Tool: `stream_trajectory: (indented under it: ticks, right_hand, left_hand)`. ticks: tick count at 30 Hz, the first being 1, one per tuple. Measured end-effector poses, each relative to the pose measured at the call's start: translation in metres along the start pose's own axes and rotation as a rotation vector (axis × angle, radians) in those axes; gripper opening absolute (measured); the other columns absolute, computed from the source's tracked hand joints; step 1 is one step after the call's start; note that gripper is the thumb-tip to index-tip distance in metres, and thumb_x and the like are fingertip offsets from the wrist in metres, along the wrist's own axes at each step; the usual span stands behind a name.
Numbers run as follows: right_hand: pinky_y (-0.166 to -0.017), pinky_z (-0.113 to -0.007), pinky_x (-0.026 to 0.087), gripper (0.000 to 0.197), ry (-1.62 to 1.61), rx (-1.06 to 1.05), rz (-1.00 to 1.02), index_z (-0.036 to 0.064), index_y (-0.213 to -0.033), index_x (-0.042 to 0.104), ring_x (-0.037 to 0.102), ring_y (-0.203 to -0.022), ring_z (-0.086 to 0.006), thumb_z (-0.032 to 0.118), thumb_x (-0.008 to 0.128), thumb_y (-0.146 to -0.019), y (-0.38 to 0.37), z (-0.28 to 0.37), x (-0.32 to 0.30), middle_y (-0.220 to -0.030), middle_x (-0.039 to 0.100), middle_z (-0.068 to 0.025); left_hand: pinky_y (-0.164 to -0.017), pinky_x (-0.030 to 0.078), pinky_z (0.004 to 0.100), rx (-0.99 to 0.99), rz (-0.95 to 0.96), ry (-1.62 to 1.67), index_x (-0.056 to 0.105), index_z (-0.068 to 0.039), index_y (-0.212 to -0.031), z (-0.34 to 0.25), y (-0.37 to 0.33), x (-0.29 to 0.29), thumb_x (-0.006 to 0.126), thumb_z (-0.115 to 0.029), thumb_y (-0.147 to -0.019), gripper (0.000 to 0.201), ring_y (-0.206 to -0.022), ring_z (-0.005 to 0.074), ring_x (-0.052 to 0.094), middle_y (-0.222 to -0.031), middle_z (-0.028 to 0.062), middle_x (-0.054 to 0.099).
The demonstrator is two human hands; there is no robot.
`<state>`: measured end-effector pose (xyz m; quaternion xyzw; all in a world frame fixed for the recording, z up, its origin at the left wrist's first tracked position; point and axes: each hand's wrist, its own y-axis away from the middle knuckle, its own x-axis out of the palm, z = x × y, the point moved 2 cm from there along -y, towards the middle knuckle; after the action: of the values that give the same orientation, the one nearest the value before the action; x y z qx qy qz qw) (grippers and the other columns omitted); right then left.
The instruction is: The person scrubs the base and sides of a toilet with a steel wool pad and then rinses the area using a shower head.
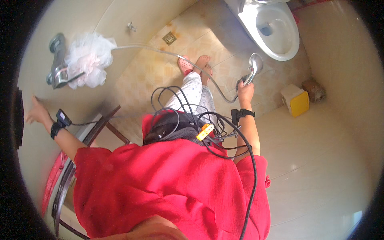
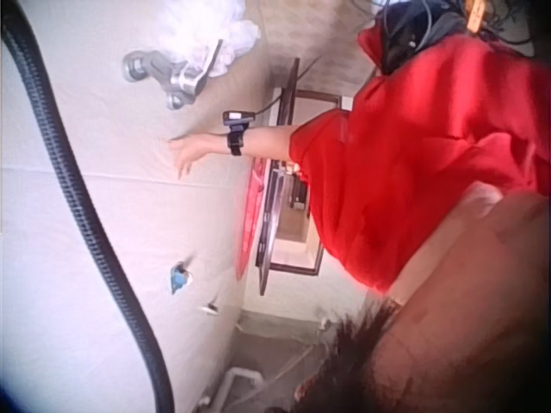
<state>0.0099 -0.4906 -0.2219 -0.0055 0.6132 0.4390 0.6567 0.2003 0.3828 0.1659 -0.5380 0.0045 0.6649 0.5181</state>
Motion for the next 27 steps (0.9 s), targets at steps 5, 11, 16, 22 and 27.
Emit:
stream_trajectory:
  ticks: [5,11,16,22,27]
  right_hand:
    - [-0.078,-0.045,0.045,0.045,0.013,0.012,0.021,-0.0079,-0.087,0.054,0.057,-0.088,-0.0412,0.033,0.064,-0.072,-0.008,-0.003,0.006,-0.089,0.059,-0.0282]
    - [-0.077,-0.044,0.045,0.043,0.036,0.001,0.012,-0.0083,-0.087,0.054,0.058,-0.087,-0.0411,0.031,0.065,-0.072,0.003,0.006,0.0,-0.088,0.06,-0.0279]
    - [-0.076,-0.045,0.045,0.042,0.064,-0.048,0.028,-0.0086,-0.085,0.054,0.058,-0.083,-0.0428,0.03,0.065,-0.073,0.017,0.034,-0.008,-0.082,0.06,-0.0279]
    - [-0.074,-0.045,0.046,0.039,0.103,-0.09,0.008,-0.0077,-0.083,0.054,0.058,-0.082,-0.0424,0.028,0.065,-0.073,0.016,0.064,0.019,-0.084,0.06,-0.0283]
    - [-0.079,-0.045,0.045,0.042,0.175,-0.216,0.083,-0.0069,-0.088,0.054,0.056,-0.089,-0.0413,0.031,0.064,-0.074,0.008,0.102,0.042,-0.091,0.058,-0.0283]
  left_hand:
    - [-0.101,0.027,0.046,-0.078,0.004,0.345,-0.007,0.03,-0.119,-0.046,-0.002,-0.04,0.055,-0.071,-0.066,0.13,-0.124,0.0576,0.006,-0.123,0.053,0.0]
    - [-0.1,0.03,0.0457,-0.04,-0.081,0.231,-0.006,0.03,-0.119,-0.037,0.014,-0.05,0.055,-0.069,-0.068,0.127,-0.124,0.0574,0.008,-0.123,0.053,0.001]
    - [-0.099,0.03,0.0474,-0.019,-0.056,0.184,-0.006,0.029,-0.12,-0.026,0.024,-0.046,0.055,-0.068,-0.069,0.125,-0.125,0.056,0.006,-0.125,0.0511,0.002]
    - [-0.099,0.03,0.0485,-0.033,-0.069,0.231,-0.007,0.029,-0.12,-0.031,0.027,-0.04,0.055,-0.067,-0.07,0.124,-0.125,0.0552,0.006,-0.125,0.0508,0.001]
    - [-0.098,0.031,0.0489,0.008,-0.133,0.181,-0.008,0.03,-0.118,-0.012,0.014,-0.012,0.055,-0.067,-0.069,0.126,-0.124,0.0565,0.008,-0.123,0.0526,0.001]
